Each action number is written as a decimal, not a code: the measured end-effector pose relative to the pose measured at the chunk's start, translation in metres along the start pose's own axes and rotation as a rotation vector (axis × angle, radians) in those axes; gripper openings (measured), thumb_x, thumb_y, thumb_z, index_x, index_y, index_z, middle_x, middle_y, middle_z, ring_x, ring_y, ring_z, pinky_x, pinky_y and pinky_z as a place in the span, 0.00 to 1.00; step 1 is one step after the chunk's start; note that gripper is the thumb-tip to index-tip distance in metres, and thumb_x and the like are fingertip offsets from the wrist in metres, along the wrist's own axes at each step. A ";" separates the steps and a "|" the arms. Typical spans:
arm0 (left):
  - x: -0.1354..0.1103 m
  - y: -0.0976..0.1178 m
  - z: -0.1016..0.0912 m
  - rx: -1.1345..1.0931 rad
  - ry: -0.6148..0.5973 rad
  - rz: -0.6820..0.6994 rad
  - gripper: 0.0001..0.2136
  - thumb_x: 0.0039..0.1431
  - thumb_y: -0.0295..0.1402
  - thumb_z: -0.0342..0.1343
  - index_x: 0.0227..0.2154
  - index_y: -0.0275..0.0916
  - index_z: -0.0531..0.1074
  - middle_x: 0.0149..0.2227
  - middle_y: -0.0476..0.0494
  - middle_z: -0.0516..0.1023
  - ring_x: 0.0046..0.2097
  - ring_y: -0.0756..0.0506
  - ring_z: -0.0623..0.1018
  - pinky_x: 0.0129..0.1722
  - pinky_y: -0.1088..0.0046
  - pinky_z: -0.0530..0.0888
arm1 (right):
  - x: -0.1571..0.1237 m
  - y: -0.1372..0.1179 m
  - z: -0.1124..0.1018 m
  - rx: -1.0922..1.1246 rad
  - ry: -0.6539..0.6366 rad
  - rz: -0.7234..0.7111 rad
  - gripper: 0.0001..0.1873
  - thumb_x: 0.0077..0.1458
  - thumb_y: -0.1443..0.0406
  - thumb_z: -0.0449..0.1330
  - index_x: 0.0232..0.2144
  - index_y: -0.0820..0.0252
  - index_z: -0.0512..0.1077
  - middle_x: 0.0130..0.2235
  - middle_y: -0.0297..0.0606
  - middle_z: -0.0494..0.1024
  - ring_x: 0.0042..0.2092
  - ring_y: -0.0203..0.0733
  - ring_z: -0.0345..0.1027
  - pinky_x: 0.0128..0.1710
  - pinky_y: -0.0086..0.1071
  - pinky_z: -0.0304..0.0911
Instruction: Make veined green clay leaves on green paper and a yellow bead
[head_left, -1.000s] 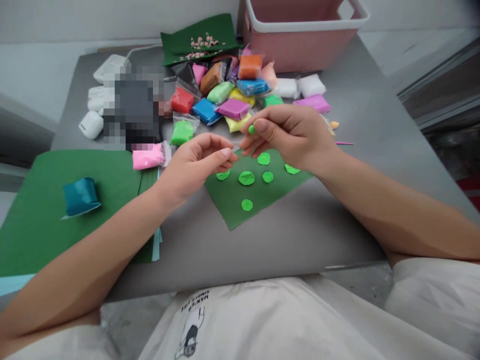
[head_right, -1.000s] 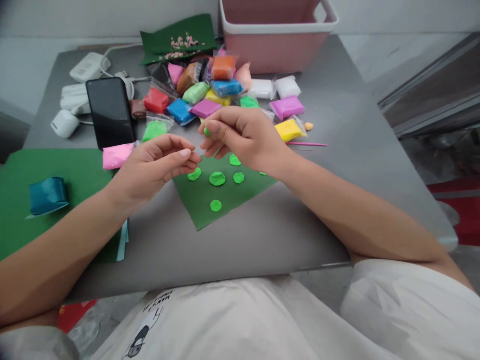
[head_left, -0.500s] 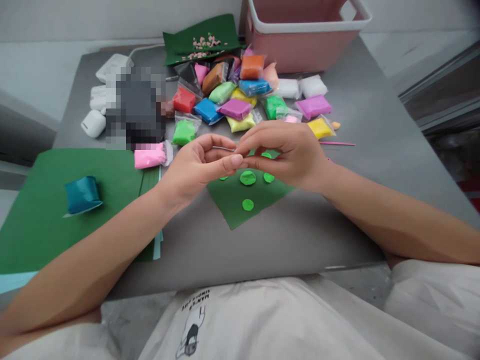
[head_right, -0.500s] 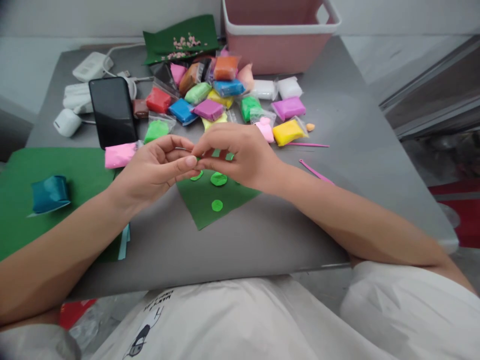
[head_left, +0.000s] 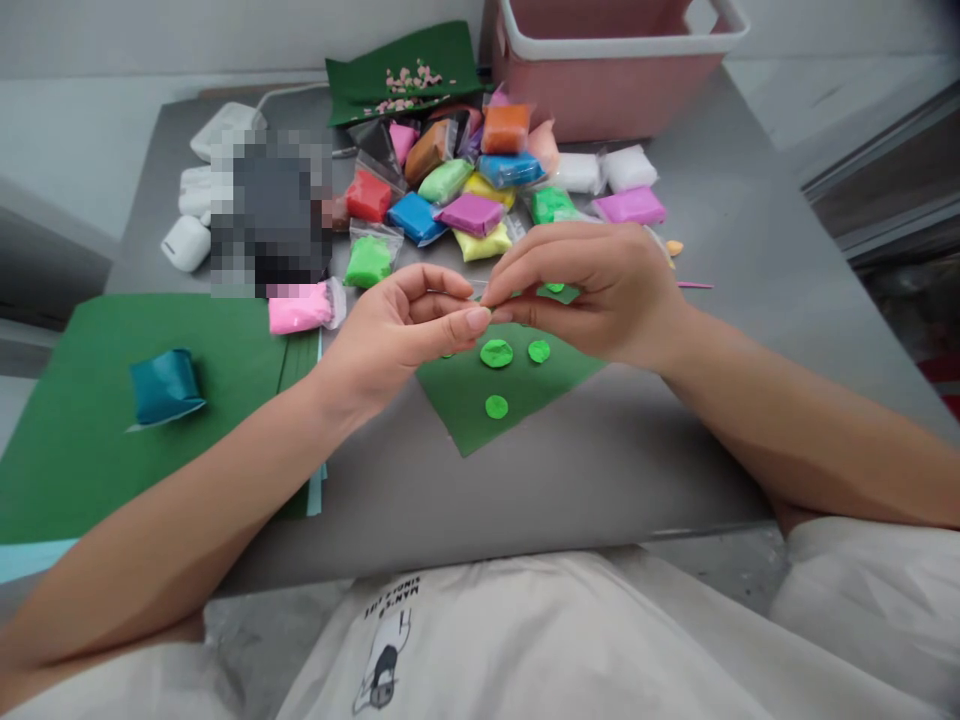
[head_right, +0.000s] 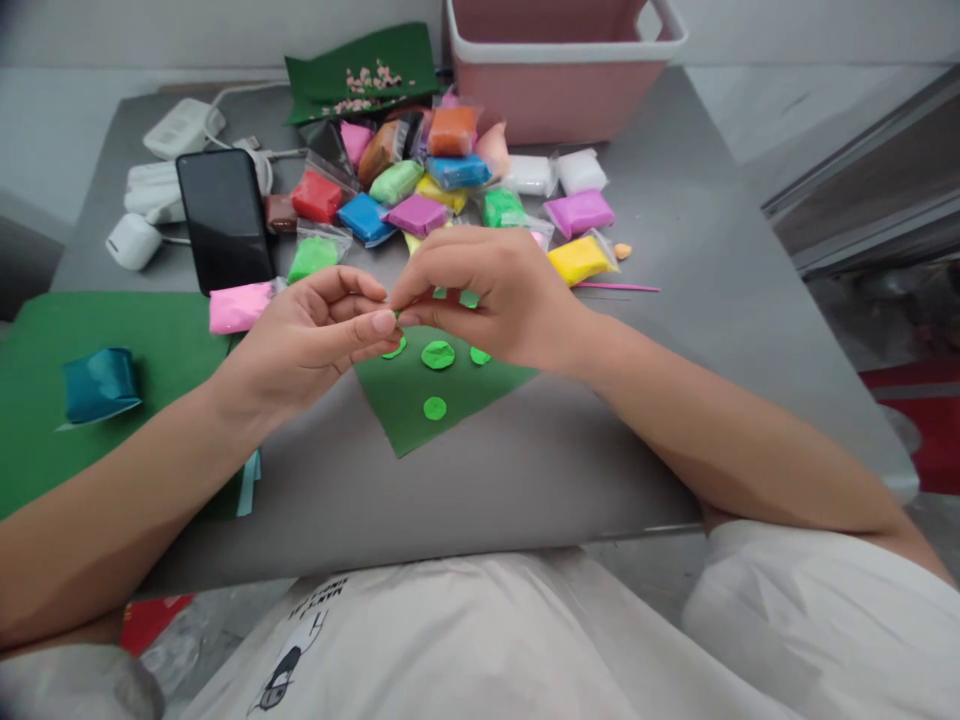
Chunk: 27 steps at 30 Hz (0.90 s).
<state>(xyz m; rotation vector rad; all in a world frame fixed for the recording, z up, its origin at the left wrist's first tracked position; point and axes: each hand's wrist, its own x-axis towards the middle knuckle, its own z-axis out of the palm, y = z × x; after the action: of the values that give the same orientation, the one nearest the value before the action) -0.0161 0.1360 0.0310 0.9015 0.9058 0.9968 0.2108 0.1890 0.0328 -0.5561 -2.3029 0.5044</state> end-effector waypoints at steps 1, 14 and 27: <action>-0.001 0.000 0.000 -0.001 -0.001 0.001 0.24 0.38 0.41 0.87 0.34 0.40 0.80 0.30 0.54 0.84 0.32 0.52 0.83 0.36 0.79 0.82 | 0.000 0.000 0.000 0.009 0.003 -0.012 0.08 0.70 0.58 0.65 0.41 0.50 0.85 0.39 0.33 0.86 0.39 0.38 0.80 0.42 0.33 0.77; -0.001 0.012 0.011 0.098 0.204 -0.053 0.13 0.68 0.39 0.70 0.34 0.39 0.75 0.36 0.48 0.84 0.36 0.51 0.85 0.40 0.76 0.83 | 0.005 -0.024 -0.010 0.282 0.292 0.247 0.13 0.73 0.53 0.64 0.44 0.55 0.82 0.36 0.32 0.84 0.36 0.34 0.78 0.38 0.30 0.76; 0.004 0.018 0.005 0.101 0.266 -0.071 0.08 0.70 0.31 0.63 0.35 0.40 0.71 0.36 0.48 0.83 0.36 0.51 0.83 0.46 0.73 0.82 | 0.011 0.009 -0.030 0.448 0.446 0.453 0.13 0.60 0.54 0.77 0.33 0.56 0.84 0.27 0.29 0.83 0.26 0.32 0.78 0.26 0.26 0.76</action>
<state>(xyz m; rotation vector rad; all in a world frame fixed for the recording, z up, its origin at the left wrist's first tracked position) -0.0154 0.1434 0.0488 0.8270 1.2135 1.0321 0.2270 0.2079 0.0552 -0.8637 -1.5729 0.9720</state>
